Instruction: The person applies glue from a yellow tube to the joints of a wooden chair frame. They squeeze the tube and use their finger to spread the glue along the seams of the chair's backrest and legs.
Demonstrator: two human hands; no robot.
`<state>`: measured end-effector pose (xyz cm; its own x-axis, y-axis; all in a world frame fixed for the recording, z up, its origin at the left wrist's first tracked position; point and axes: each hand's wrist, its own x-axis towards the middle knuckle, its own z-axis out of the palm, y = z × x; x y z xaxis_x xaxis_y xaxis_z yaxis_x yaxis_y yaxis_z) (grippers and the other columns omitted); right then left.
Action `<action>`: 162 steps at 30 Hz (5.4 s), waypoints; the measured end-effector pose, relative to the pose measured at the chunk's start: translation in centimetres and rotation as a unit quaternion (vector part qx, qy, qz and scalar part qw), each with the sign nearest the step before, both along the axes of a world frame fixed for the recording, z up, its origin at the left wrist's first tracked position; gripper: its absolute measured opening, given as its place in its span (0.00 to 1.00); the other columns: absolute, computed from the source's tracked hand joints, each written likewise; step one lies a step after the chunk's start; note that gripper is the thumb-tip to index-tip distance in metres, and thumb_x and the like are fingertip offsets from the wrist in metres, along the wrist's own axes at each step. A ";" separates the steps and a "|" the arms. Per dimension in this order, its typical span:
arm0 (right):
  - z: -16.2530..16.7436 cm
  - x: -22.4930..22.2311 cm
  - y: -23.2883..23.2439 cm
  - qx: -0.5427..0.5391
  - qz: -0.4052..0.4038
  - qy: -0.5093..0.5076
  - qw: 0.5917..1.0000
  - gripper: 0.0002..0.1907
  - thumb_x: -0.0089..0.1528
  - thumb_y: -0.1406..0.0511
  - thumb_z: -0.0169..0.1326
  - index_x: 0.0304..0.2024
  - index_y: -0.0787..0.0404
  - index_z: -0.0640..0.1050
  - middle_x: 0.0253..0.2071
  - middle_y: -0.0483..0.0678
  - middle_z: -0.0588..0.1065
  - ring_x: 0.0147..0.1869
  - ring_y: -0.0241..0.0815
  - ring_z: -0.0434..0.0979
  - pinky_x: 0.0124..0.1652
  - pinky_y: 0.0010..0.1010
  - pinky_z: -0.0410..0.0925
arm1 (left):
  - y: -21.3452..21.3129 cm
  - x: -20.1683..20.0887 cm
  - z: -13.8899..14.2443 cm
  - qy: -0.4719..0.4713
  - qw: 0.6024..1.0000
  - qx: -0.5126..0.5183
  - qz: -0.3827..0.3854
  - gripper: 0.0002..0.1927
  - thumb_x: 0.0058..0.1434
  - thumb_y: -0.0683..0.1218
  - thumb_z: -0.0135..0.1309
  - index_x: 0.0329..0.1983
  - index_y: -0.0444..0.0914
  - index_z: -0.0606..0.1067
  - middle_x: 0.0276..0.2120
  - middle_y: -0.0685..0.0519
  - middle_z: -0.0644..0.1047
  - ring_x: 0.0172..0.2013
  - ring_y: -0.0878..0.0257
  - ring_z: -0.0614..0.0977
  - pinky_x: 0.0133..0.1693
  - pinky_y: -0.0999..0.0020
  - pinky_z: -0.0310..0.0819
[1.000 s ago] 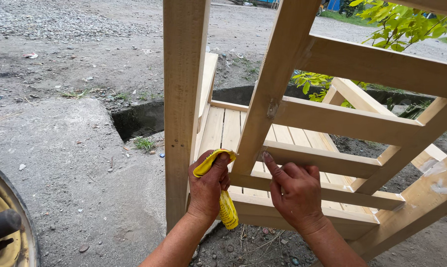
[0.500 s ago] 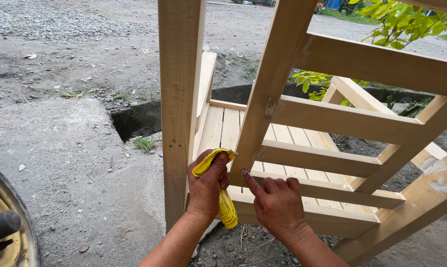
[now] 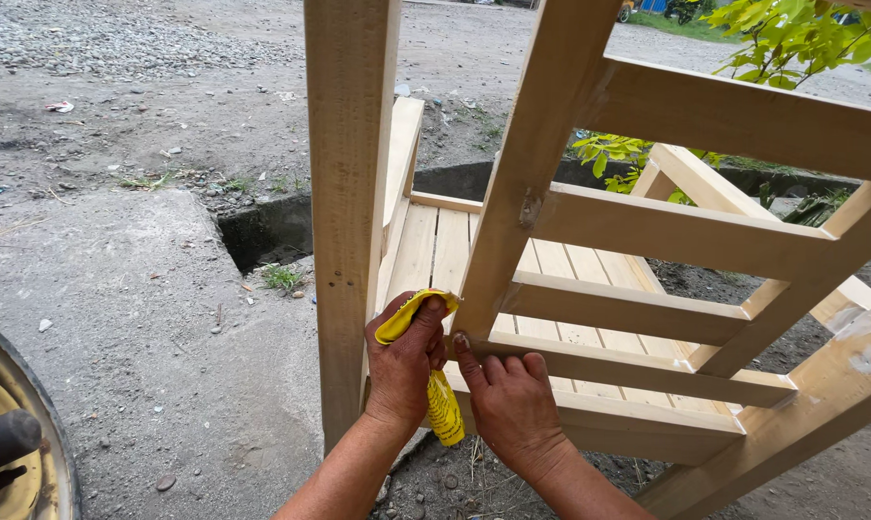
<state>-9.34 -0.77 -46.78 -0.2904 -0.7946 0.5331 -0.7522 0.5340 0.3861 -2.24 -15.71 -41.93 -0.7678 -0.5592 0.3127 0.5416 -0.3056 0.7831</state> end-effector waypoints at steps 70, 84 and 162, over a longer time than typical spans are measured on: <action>4.4 0.1 1.8 -0.182 -0.009 -0.105 0.978 0.39 0.60 0.67 0.54 0.74 0.56 0.59 0.21 0.44 0.72 0.23 0.41 0.73 0.41 0.38 0.68 | -0.1 0.0 0.4 -0.030 0.999 0.020 -0.007 0.13 0.63 0.50 0.60 0.37 0.35 0.79 0.17 0.58 0.67 0.17 0.71 0.64 0.20 0.72 0.58; 6.0 -1.3 2.6 -0.164 0.011 0.041 0.986 0.42 0.55 0.68 0.57 0.73 0.46 0.64 0.28 0.45 0.72 0.35 0.47 0.78 0.53 0.45 0.69 | -0.1 -0.5 0.2 -0.015 0.999 0.038 -0.022 0.13 0.63 0.50 0.60 0.36 0.35 0.79 0.17 0.59 0.66 0.16 0.71 0.62 0.21 0.72 0.57; 2.8 1.9 -6.2 -0.178 0.052 -0.427 0.885 0.11 0.59 0.64 0.55 0.44 0.57 0.78 0.27 0.51 0.80 0.32 0.55 0.82 0.34 0.47 0.74 | -1.7 2.0 -1.4 0.064 0.986 -0.127 0.088 0.09 0.67 0.46 0.60 0.40 0.34 0.81 0.30 0.57 0.80 0.31 0.74 0.75 0.31 0.77 0.69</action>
